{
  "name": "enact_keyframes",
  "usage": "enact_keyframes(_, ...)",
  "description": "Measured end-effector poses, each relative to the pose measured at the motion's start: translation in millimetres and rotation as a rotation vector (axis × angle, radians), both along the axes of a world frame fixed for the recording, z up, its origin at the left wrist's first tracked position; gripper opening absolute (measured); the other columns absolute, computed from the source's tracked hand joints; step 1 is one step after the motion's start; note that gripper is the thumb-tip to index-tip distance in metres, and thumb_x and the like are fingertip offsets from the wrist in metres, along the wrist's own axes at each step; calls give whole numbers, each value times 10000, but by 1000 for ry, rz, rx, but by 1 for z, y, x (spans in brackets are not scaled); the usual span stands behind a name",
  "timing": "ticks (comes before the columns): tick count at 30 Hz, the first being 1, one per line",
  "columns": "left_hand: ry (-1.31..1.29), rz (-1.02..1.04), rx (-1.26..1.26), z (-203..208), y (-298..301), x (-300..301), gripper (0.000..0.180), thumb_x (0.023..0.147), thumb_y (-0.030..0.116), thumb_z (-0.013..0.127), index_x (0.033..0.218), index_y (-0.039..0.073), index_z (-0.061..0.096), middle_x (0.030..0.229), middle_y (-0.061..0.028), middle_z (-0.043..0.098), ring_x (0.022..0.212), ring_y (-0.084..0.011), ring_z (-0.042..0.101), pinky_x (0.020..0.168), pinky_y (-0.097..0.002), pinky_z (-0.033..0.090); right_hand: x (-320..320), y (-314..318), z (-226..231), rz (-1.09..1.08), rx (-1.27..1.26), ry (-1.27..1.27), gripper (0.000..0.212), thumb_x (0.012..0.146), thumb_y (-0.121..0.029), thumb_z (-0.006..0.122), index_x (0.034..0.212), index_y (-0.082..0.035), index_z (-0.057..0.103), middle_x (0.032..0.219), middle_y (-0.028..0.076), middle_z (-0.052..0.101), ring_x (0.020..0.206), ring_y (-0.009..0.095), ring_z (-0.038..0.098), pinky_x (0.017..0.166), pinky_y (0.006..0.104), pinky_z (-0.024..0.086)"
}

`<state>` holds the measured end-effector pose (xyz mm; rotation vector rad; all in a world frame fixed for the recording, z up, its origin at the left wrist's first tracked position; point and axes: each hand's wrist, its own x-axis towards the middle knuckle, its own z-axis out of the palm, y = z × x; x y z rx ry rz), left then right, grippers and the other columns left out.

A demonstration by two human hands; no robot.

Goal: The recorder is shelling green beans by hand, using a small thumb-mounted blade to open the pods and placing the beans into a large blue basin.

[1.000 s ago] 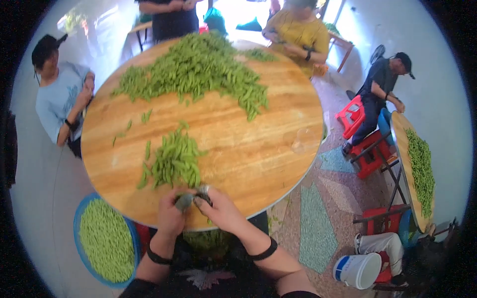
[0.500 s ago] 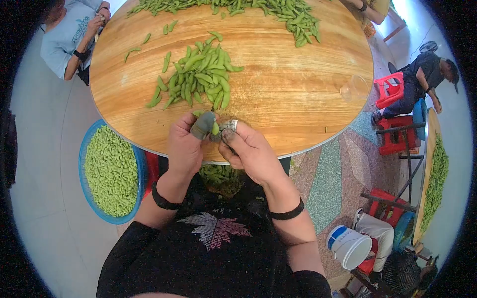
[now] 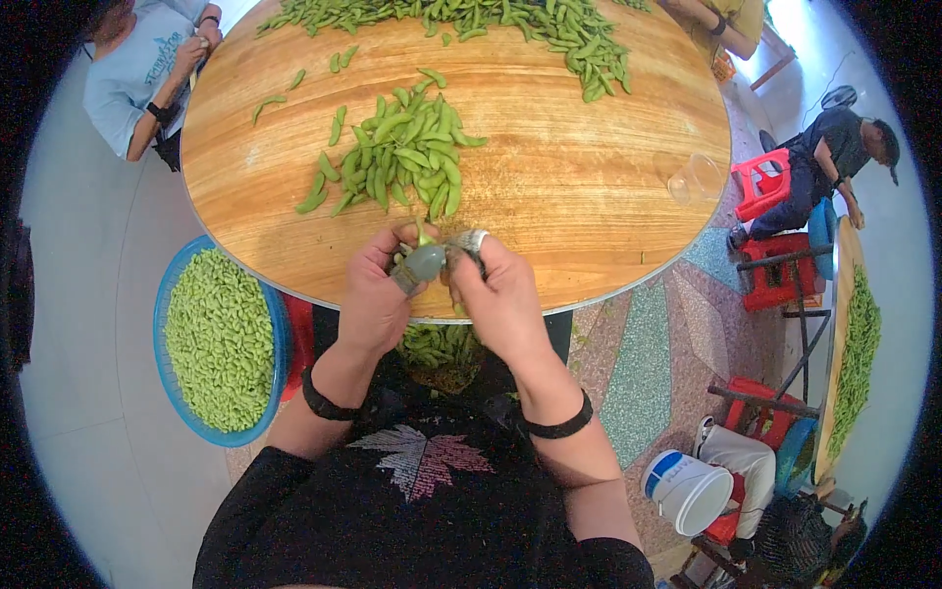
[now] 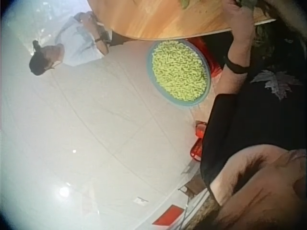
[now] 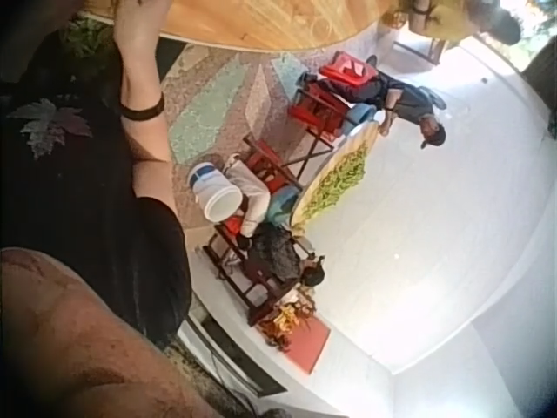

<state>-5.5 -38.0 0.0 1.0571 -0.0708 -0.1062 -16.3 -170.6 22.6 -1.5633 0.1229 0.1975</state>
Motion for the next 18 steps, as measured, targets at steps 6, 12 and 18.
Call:
enact_keyframes(6, 215, -174, -325, -2, 18, 5, 228, 833, -30, 524, 1040, 30, 598, 955, -31, 625, 685, -39, 495, 544, -161, 360, 6, -7, 0, 86, 64, 33, 137, 897, -110, 485, 800, -31, 540, 591, -15, 488, 530, 57, 442, 477, 227, 356)
enact_keyframes(12, 44, -133, 57, -13, 21, 3, 337, 794, -86, 434, 1059, 14, 616, 839, -14, 614, 678, -41, 475, 549, -171, 354, 42, -7, 4, -97, -670, -452, 170, 852, -156, 549, 916, 0, 574, 682, 176, 599, 630, 296, 589, 570, 379, 450)
enact_keyframes(18, -71, -252, 542, 3, 17, -3, 240, 772, -65, 515, 952, 24, 647, 887, -1, 622, 737, -88, 541, 629, -205, 416, 83, -3, -14, -25, -1036, -424, 227, 800, -199, 601, 904, 3, 592, 735, 234, 600, 727, 411, 579, 635, 471, 451)
